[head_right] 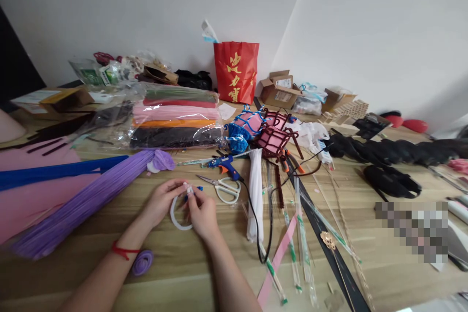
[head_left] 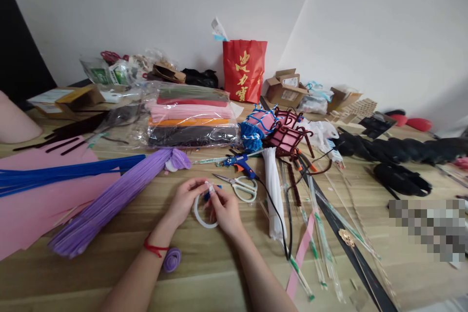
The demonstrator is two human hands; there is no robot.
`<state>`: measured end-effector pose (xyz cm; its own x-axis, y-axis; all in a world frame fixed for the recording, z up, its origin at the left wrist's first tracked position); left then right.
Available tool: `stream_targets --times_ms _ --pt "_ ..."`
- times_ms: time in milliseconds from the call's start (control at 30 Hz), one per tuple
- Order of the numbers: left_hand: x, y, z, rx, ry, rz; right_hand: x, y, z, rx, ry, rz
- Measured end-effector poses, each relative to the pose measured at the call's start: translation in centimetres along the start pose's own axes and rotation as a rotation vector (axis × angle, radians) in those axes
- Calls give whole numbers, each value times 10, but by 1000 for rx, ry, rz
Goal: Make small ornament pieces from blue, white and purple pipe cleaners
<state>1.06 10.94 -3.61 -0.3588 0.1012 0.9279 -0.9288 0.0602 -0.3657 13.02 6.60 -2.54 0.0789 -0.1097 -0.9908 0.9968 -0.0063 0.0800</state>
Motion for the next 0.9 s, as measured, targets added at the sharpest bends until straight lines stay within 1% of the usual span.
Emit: stream_targets --times_ms 67,267,400,533,667,900 --pt "-1 0 0 -8 -2 -19 -2 0 2 -6 23 42" --pt "-2 0 1 -45 -6 -37 -14 1 8 0 165 230" --pt "-2 -2 2 -70 17 -19 -16 5 10 65 231 371" --pt "-2 -4 2 -75 31 2 -15 11 10 149 321 406" --pt "-2 -3 4 -59 36 15 -15 14 11 228 370 481" --pt "2 -5 9 -75 51 47 -21 8 16 194 473 583"
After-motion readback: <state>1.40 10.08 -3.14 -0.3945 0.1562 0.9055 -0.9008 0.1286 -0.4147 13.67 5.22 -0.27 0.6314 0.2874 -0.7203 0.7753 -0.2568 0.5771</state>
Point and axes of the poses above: each hand's wrist, its own z-axis away from the middle knuckle, its own y-axis out of the back of the hand, x = y × z, the point moved 5 cm from there along -z, towards the middle knuckle, and after that the axes turned 8 degrees about -y, right-handed, at the moved point
